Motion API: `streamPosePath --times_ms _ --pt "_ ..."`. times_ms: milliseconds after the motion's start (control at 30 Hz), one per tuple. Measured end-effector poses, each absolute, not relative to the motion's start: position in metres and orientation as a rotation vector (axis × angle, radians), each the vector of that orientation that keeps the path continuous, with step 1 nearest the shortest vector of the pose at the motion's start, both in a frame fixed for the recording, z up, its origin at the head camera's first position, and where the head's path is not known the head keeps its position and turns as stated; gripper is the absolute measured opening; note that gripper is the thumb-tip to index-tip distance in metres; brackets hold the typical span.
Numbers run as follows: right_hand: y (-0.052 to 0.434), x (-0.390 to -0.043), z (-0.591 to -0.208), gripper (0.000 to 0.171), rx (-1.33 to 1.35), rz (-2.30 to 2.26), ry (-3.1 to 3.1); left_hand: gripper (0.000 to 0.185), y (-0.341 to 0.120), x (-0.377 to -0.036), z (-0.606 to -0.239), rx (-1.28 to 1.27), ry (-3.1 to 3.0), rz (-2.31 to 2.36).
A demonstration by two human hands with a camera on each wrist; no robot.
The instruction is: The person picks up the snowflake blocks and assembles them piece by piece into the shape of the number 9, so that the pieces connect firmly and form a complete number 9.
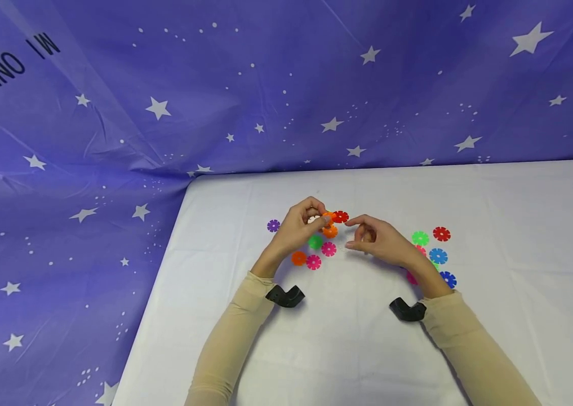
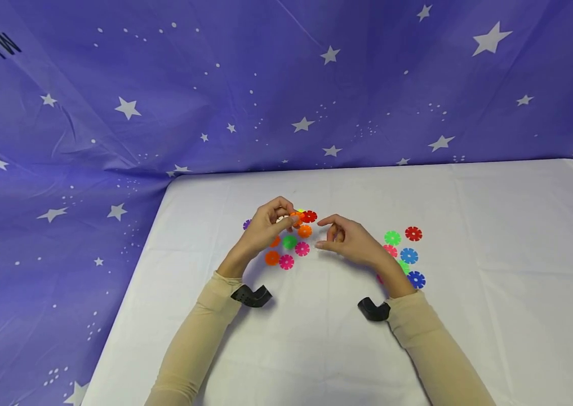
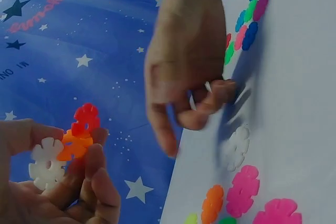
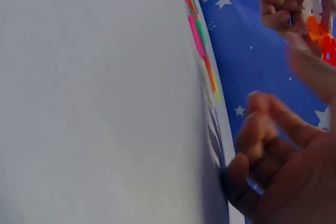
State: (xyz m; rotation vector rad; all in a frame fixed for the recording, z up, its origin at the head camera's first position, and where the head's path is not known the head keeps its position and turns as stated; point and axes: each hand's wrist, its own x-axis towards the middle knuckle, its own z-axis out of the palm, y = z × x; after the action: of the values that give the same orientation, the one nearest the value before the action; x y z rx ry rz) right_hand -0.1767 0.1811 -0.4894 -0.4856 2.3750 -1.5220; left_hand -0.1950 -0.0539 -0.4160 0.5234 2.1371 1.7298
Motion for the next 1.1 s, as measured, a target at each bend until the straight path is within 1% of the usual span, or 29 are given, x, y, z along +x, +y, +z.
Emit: streamPosePath --times_ms 67,133,300,367,500,700,833,967,1100 --pt "0.178 -0.176 -0.492 0.049 -0.548 -1.396 2.440 0.011 -0.054 -0.192 -0.409 0.529 2.128 1.737" --pt "0.176 -0.174 -0.494 0.048 -0.609 -1.281 2.514 0.016 -0.055 -0.192 -0.408 0.549 2.106 1.737" --pt "0.171 -0.171 -0.495 0.040 -0.673 -1.115 2.636 0.035 -0.055 -0.200 -0.424 0.638 2.113 1.659" --pt "0.169 -0.170 -0.494 0.036 -0.673 -1.081 2.660 0.039 -0.056 -0.203 -0.430 0.674 2.156 1.615" --pt "0.166 -0.169 -0.494 0.031 -0.662 -1.027 2.713 0.038 -0.057 -0.204 -0.434 0.712 2.209 1.569" --pt "0.166 -0.170 -0.491 0.033 -0.616 -0.951 2.759 0.039 -0.062 -0.204 -0.436 0.688 2.189 1.546" --pt "0.171 -0.171 -0.487 0.028 -0.601 -0.924 2.761 0.039 -0.065 -0.204 -0.434 0.683 2.190 1.513" --pt "0.180 -0.173 -0.482 0.023 -0.663 -1.031 2.810 0.039 -0.066 -0.205 -0.433 0.730 2.216 1.444" --pt "0.187 -0.172 -0.468 0.028 -0.786 -1.239 2.871 0.039 -0.066 -0.205 -0.431 0.776 2.208 1.400"
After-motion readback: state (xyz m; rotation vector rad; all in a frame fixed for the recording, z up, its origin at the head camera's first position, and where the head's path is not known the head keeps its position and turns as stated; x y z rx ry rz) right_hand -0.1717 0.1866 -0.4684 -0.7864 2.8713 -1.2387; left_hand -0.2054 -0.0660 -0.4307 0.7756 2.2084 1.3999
